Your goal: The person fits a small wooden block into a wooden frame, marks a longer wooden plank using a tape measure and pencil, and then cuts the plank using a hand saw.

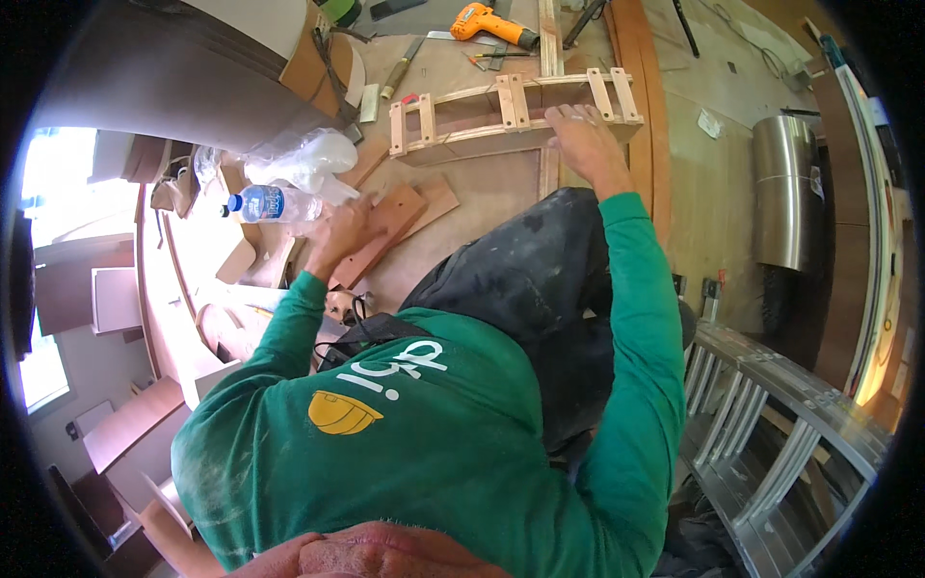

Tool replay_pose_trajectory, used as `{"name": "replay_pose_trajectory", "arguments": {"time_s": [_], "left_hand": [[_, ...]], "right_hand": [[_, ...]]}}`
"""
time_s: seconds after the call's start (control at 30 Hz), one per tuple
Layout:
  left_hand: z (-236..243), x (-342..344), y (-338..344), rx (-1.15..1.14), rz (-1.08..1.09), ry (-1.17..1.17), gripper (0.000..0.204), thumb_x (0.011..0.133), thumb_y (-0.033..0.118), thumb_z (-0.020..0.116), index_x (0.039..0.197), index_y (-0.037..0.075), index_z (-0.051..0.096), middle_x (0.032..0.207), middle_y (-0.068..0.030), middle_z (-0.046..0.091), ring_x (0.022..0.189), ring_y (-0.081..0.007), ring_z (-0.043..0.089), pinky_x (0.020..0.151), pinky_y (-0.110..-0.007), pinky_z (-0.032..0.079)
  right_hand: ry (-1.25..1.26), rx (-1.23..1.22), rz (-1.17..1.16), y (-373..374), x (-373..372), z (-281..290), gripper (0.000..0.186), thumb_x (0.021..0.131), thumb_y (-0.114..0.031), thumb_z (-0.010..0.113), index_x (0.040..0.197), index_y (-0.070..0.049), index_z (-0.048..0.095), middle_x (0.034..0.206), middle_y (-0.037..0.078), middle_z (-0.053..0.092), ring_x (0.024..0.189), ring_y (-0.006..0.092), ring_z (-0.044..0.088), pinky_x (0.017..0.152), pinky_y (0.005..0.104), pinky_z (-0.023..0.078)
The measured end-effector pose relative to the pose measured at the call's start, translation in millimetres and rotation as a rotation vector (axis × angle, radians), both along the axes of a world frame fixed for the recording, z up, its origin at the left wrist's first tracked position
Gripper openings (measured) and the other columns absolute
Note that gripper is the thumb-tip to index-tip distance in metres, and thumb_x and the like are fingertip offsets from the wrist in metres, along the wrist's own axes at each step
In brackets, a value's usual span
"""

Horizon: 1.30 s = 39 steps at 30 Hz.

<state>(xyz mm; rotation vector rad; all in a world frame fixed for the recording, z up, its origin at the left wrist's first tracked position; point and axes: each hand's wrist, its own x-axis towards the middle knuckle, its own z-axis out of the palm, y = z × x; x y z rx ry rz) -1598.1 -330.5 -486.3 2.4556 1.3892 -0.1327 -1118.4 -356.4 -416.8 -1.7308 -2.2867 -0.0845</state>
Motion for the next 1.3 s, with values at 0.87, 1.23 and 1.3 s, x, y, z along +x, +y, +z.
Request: {"name": "replay_pose_trajectory", "arguments": {"time_s": [0.87,1.23,1.3], "left_hand": [[33,69,31,0.108,-0.063,-0.482,0.048,0.081,0.013,0.082,0.124,0.002,0.064,0.105,-0.0168,0.067,0.104,-0.0379,0.065,0.090,-0.047,0.053],[30,-10,15,0.229,0.032,-0.178,0.038,0.084,0.029,0.083,0.114,0.011,0.070,0.101,-0.0103,0.071,0.102,-0.0354,0.067,0.087,-0.048,0.051],[35,-6,15,0.140,0.161,-0.168,0.030,0.085,0.028,0.082,0.107,0.010,0.073,0.097,-0.0105,0.071,0.102,-0.0351,0.067,0.085,-0.047,0.051]], "right_hand": [[0.007,-0.188,-0.030,-71,36,21,0.025,0.092,0.001,0.054,0.114,-0.008,0.061,0.110,0.012,0.065,0.119,0.0335,0.061,0.122,0.0473,0.038],[-0.029,-0.083,-0.208,-95,1,41,0.021,0.095,-0.006,0.052,0.111,-0.010,0.065,0.121,0.009,0.068,0.123,0.0317,0.062,0.117,0.0441,0.043],[-0.002,-0.095,-0.230,-95,1,39,0.021,0.094,-0.006,0.053,0.111,-0.010,0.066,0.121,0.010,0.068,0.122,0.0321,0.062,0.117,0.0442,0.043]]}}
